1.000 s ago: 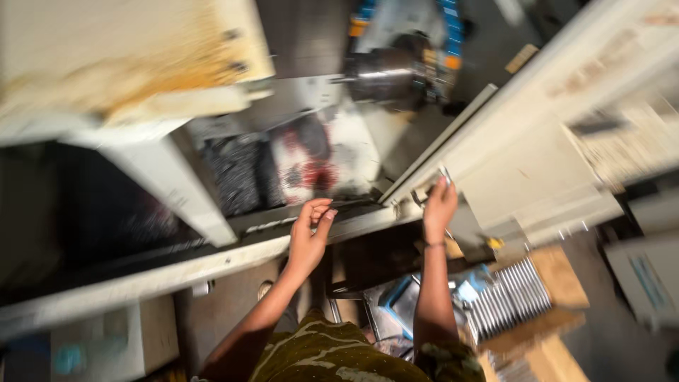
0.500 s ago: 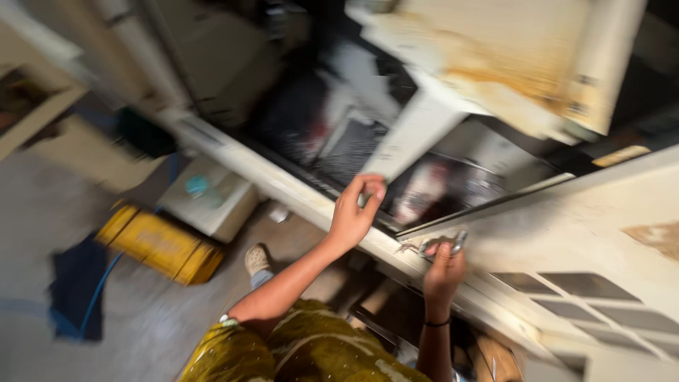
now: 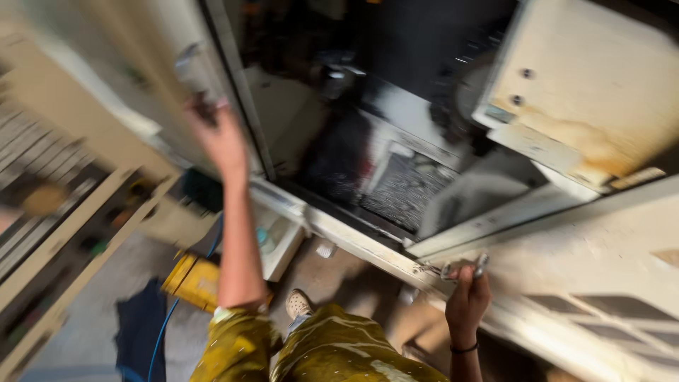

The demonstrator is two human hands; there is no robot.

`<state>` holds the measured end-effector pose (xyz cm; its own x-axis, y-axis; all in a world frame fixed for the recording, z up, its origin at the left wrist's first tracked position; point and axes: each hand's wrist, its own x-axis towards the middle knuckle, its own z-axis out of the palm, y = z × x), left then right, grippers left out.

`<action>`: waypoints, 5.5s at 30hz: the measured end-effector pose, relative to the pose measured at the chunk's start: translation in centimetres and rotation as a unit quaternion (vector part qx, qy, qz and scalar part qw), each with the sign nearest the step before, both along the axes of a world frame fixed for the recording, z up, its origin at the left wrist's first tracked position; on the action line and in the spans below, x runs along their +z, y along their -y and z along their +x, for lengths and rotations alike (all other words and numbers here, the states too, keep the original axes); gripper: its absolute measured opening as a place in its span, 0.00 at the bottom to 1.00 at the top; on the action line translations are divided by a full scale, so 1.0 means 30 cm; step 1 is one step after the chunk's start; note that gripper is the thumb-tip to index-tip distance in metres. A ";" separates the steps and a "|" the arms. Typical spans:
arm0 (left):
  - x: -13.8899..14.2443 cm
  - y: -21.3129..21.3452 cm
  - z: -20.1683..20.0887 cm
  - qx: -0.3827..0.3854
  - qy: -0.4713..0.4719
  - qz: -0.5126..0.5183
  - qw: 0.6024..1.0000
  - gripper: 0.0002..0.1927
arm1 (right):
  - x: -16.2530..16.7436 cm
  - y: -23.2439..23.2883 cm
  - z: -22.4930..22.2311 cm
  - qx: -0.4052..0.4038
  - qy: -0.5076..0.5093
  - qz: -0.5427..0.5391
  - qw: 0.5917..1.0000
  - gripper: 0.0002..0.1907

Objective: The person opens a CNC machine door, removes a metal rod from the chuck, and places it in a cardboard box. They then pick up another rod, wipe it with a cloth, inspect it, and return it to the box. The person repeats this process with additional rods, occasionally opening and closing the machine door.

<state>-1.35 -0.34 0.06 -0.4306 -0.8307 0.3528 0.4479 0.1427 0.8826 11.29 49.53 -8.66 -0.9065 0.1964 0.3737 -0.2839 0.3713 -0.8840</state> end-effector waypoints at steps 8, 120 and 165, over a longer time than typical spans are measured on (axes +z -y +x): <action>-0.057 -0.252 0.139 -0.009 0.004 -0.134 0.991 0.15 | -0.079 -0.040 0.052 -0.093 0.023 0.074 0.993 0.14; -0.099 -1.706 1.215 -0.805 0.090 -0.419 0.412 0.25 | -0.067 -0.498 1.479 -0.111 0.238 -0.169 0.950 0.15; -0.464 -1.274 1.330 -0.770 0.363 -0.024 0.524 0.26 | -0.665 -0.726 1.316 -0.487 0.051 -0.014 0.872 0.15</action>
<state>38.55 37.87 -13.86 -0.6131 0.7014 -0.3636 -0.3868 0.1347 0.9123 50.76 71.32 -28.61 -0.3330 0.8993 0.2834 0.2353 0.3703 -0.8986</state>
